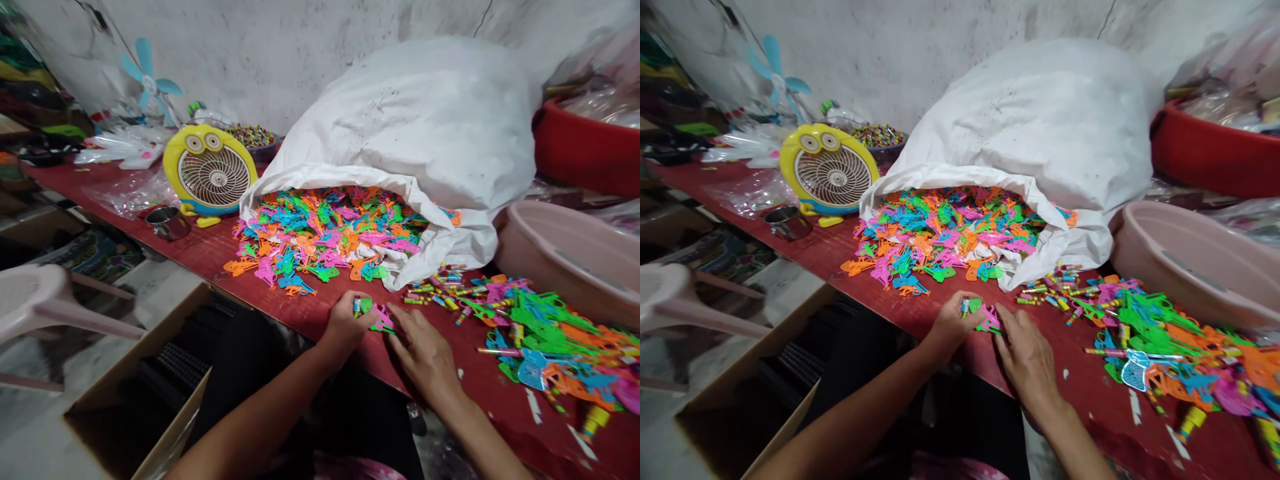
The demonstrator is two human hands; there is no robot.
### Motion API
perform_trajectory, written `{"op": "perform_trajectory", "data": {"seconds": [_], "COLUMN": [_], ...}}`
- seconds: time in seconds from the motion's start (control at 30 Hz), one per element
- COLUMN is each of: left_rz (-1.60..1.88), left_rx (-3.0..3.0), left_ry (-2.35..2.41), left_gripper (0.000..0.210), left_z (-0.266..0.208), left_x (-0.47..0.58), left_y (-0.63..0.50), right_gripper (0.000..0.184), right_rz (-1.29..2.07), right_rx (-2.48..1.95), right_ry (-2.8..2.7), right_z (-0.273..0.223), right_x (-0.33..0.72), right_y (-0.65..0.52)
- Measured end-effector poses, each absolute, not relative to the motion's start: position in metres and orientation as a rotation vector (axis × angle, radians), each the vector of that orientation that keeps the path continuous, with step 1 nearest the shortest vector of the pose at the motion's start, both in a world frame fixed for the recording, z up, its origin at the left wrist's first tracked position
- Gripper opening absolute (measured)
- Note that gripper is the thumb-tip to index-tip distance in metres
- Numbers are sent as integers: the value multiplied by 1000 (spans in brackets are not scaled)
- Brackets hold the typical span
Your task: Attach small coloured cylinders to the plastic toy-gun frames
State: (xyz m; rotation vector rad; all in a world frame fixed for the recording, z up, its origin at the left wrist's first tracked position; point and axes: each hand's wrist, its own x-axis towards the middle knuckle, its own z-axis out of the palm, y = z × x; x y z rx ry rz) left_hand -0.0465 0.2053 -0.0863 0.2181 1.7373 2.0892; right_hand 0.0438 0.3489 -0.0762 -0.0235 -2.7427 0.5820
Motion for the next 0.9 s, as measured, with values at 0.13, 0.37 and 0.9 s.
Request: {"op": "perform_trajectory", "data": {"seconds": [0.13,0.37,0.9], "left_rz": [2163,1956,2018], "left_rx": [163,361,575], "left_ry": [1310,1054,1621], "left_gripper": [42,45,26], "left_z": [-84,-84,-91], "left_x": [-52,-45,-25], "left_y": [196,199,214], "right_gripper": [44,48,29], "right_rz": [949,1023,1191], "right_rx": [73,400,-303], "right_ry": [-2686,-2753,-2386], "right_z": [-63,-52,-60], "right_x": [52,50,58], "right_y": [355,369,357]}}
